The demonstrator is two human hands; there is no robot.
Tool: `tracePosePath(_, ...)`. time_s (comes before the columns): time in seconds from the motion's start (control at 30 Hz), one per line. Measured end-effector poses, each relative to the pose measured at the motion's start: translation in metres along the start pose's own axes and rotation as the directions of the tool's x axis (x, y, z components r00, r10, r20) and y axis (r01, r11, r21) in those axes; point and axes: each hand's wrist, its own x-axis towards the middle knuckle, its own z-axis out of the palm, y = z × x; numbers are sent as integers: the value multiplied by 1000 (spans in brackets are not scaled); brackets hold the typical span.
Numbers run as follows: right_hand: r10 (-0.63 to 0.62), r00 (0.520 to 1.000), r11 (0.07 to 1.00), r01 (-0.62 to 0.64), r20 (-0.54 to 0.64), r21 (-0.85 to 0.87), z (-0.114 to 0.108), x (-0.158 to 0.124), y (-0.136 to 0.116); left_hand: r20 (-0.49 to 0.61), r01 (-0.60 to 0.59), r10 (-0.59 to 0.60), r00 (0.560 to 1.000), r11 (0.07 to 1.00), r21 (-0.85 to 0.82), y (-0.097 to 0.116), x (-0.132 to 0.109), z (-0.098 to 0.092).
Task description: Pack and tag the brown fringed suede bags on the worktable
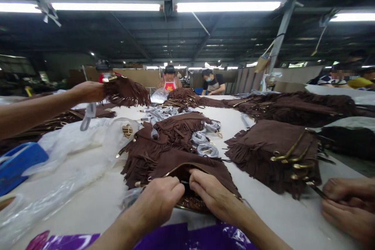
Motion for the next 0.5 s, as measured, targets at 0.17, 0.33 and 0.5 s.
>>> tracePosePath(0.17,71,997,997,-71,-43,12,4,11,4,203,416,-421,884,907,70,-1,7,25)
tracePosePath(0.33,60,996,996,-65,-72,-65,6,21,8,166,488,-491,855,871,65,-8,20,25)
tracePosePath(0.5,71,994,993,-79,-81,-88,7,29,11,191,510,-514,837,857,70,-12,22,26)
